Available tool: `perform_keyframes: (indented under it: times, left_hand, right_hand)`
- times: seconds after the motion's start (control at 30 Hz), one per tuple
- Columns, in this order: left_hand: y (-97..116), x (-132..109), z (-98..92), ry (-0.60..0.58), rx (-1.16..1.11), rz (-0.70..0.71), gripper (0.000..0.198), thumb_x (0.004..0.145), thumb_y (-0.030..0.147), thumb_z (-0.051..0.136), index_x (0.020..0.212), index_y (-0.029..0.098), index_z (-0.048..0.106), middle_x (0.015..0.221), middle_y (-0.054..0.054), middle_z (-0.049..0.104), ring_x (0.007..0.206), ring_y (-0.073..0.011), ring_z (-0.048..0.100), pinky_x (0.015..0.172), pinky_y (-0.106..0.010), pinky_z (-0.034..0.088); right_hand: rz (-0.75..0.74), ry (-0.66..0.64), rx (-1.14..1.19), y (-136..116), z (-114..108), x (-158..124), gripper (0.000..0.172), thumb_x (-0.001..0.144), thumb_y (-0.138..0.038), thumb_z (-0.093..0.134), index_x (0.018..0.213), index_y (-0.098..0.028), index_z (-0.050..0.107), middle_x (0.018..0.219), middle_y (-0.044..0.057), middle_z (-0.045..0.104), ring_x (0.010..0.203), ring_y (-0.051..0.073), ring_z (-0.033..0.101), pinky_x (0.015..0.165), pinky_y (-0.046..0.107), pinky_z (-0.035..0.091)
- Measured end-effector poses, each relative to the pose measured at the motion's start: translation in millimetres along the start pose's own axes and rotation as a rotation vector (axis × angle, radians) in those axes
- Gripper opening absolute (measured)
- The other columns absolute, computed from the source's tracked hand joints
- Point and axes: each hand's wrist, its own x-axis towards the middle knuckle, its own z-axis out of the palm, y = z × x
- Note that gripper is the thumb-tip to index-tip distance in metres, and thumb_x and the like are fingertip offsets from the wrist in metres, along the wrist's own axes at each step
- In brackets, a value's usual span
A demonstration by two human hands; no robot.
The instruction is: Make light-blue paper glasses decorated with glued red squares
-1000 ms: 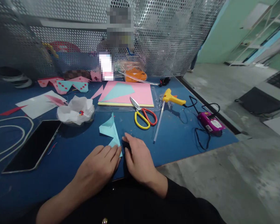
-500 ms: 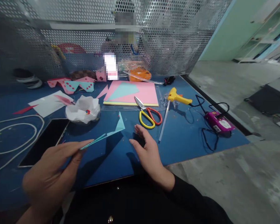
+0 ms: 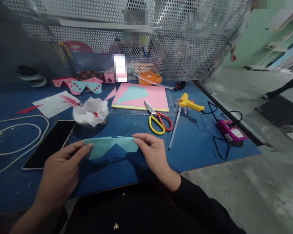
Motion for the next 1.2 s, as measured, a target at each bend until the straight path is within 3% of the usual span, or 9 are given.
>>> perform_keyframes:
  times: [0.13, 0.5, 0.63, 0.8, 0.97, 1.1, 1.2]
  left_hand:
    - [1.3, 4.3, 6.7, -0.090, -0.221, -0.170, 0.024, 0.066, 0.036, 0.088, 0.086, 0.026, 0.080, 0.074, 0.003, 0.077, 0.070, -0.0127, 0.068, 0.067, -0.019, 0.056]
    - [0.1, 3.3, 3.0, -0.149, -0.150, -0.191, 0.032, 0.063, 0.040, 0.089, 0.088, 0.022, 0.080, 0.075, 0.001, 0.076, 0.067, -0.0116, 0.064, 0.062, -0.018, 0.051]
    - [6.2, 1.5, 1.3, -0.224, -0.031, -0.113, 0.036, 0.070, 0.046, 0.083, 0.099, 0.025, 0.080, 0.083, -0.001, 0.078, 0.074, -0.0142, 0.064, 0.065, -0.020, 0.051]
    - [14.0, -2.3, 1.2, -0.197, 0.178, 0.005, 0.027, 0.073, 0.047, 0.077, 0.087, 0.024, 0.082, 0.081, -0.003, 0.078, 0.072, -0.0171, 0.063, 0.061, -0.023, 0.049]
    - [11.6, -2.5, -2.9, -0.240, 0.277, 0.089, 0.032, 0.077, 0.050, 0.071, 0.097, 0.026, 0.081, 0.094, -0.005, 0.080, 0.085, -0.0250, 0.070, 0.072, -0.032, 0.055]
    - [17.9, -2.9, -2.1, -0.182, 0.427, 0.369, 0.034, 0.081, 0.048, 0.067, 0.107, 0.028, 0.078, 0.112, -0.006, 0.078, 0.106, -0.0281, 0.068, 0.094, -0.040, 0.052]
    - [31.3, -2.6, 5.7, -0.258, 0.480, 0.546, 0.030, 0.081, 0.045, 0.068, 0.104, 0.028, 0.078, 0.109, -0.004, 0.078, 0.104, -0.0255, 0.069, 0.096, -0.039, 0.050]
  right_hand:
    - [0.006, -0.006, -0.032, -7.0, -4.2, -0.1, 0.008, 0.078, -0.029, 0.072, 0.079, -0.027, 0.079, 0.075, -0.002, 0.077, 0.068, 0.014, 0.067, 0.064, 0.027, 0.052]
    - [-0.031, -0.027, -0.138, -12.6, -9.7, 0.5, 0.011, 0.078, -0.029, 0.068, 0.076, -0.022, 0.076, 0.070, -0.001, 0.074, 0.064, 0.013, 0.061, 0.060, 0.026, 0.047]
    - [-0.068, -0.045, -0.173, -15.7, -11.5, -0.4, 0.011, 0.079, -0.028, 0.067, 0.077, -0.022, 0.076, 0.069, -0.001, 0.073, 0.064, 0.013, 0.060, 0.061, 0.026, 0.047]
    - [-0.123, -0.076, -0.200, -17.8, -11.7, -2.8, 0.013, 0.081, -0.029, 0.065, 0.080, -0.022, 0.075, 0.072, 0.000, 0.071, 0.066, 0.014, 0.059, 0.063, 0.028, 0.047]
    - [-0.190, -0.057, -0.236, -19.3, -11.5, -5.8, 0.018, 0.088, -0.029, 0.057, 0.093, -0.021, 0.073, 0.072, -0.001, 0.065, 0.064, 0.013, 0.053, 0.060, 0.027, 0.043]
    - [-0.266, -0.088, -0.286, -25.5, -7.6, -4.4, 0.022, 0.089, -0.027, 0.054, 0.102, -0.021, 0.071, 0.078, 0.000, 0.066, 0.067, 0.015, 0.054, 0.063, 0.029, 0.043]
    - [-0.393, -0.197, -0.389, -34.3, -1.0, -1.2, 0.027, 0.092, -0.024, 0.049, 0.112, -0.021, 0.067, 0.098, 0.006, 0.072, 0.084, 0.019, 0.063, 0.076, 0.034, 0.047]
